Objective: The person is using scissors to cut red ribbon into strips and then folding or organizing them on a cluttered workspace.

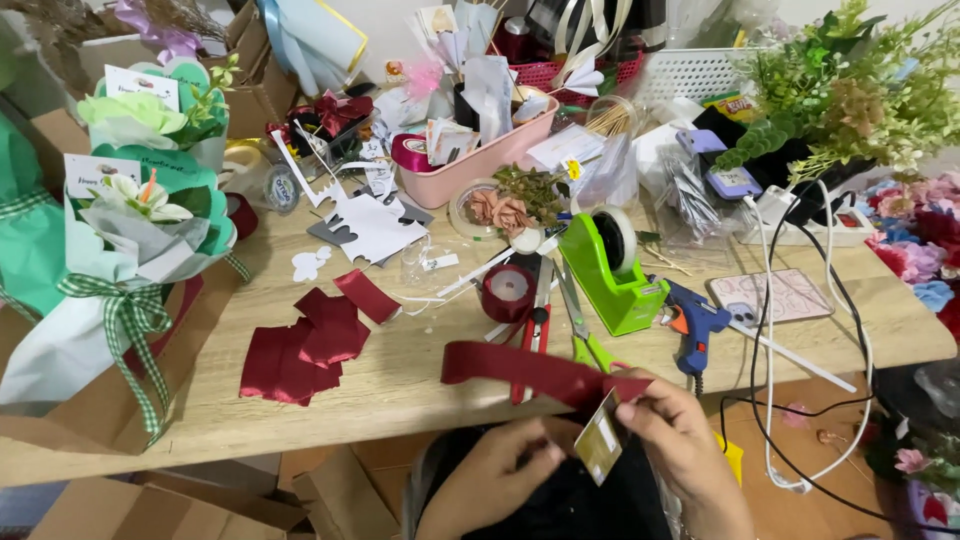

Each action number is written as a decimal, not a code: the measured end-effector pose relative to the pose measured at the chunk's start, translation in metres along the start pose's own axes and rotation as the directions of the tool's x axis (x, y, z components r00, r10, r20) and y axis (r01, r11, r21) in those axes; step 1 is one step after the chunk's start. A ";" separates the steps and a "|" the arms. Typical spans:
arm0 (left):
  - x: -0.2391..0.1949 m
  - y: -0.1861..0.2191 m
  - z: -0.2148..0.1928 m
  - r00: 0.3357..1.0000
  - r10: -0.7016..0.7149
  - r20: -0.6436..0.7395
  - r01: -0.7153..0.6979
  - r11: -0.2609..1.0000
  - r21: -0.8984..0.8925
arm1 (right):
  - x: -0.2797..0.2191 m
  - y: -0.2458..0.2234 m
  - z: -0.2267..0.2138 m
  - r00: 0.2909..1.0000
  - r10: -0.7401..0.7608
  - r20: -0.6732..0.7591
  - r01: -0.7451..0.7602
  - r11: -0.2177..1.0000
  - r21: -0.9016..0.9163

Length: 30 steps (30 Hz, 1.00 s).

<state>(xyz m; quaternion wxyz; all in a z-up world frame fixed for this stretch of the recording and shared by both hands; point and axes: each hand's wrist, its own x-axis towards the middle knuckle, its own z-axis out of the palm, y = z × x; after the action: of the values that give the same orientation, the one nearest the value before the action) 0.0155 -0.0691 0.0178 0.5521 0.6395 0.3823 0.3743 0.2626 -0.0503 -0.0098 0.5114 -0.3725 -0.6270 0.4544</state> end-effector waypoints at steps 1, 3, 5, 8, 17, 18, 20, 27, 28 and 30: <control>-0.004 0.016 -0.002 0.981 0.041 0.189 -0.057 0.995 0.082 | -0.003 0.003 0.000 0.979 0.130 -0.159 -0.098 0.976 0.193; -0.009 0.045 -0.007 0.925 0.062 0.376 -0.127 0.980 0.152 | -0.008 0.003 0.000 0.914 0.284 -0.288 -0.158 0.906 0.394; -0.007 0.070 -0.013 0.909 0.055 0.412 -0.114 0.986 0.119 | -0.011 -0.002 0.002 0.903 0.273 -0.331 -0.129 0.909 0.395; 0.009 0.077 -0.012 0.992 0.078 0.102 -0.092 0.985 0.146 | -0.009 -0.011 0.004 0.842 0.350 -0.410 -0.179 0.898 0.401; 0.047 0.030 0.039 0.990 -0.124 -0.063 0.107 0.967 -0.230 | -0.023 -0.016 0.002 0.957 0.058 -0.285 -0.056 0.998 0.013; 0.047 0.031 0.041 0.990 -0.127 -0.064 0.109 0.967 -0.230 | -0.025 -0.013 0.000 0.957 0.060 -0.284 -0.058 0.998 0.015; 0.046 0.033 0.043 0.994 0.071 -0.088 -0.095 0.946 -0.310 | -0.031 -0.005 -0.005 0.972 0.056 -0.227 -0.076 0.994 -0.081; 0.038 0.038 0.046 0.989 0.066 -0.129 -0.104 0.943 -0.316 | -0.024 -0.037 0.004 0.999 -0.023 -0.034 0.018 0.988 -0.151; 0.039 0.035 0.046 0.991 0.036 -0.128 -0.072 0.954 -0.292 | -0.025 -0.036 0.002 1.000 -0.007 -0.027 0.002 0.985 -0.171; 0.041 0.034 0.044 0.992 0.005 -0.128 -0.040 0.963 -0.268 | -0.026 -0.040 -0.001 1.000 0.009 -0.020 -0.013 0.982 -0.191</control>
<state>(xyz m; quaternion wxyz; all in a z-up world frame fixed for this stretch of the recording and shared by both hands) 0.0747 -0.0543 0.0492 0.6046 0.5375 0.3545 0.4688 0.2683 -0.0868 0.0200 0.4768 -0.4277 -0.6607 0.3913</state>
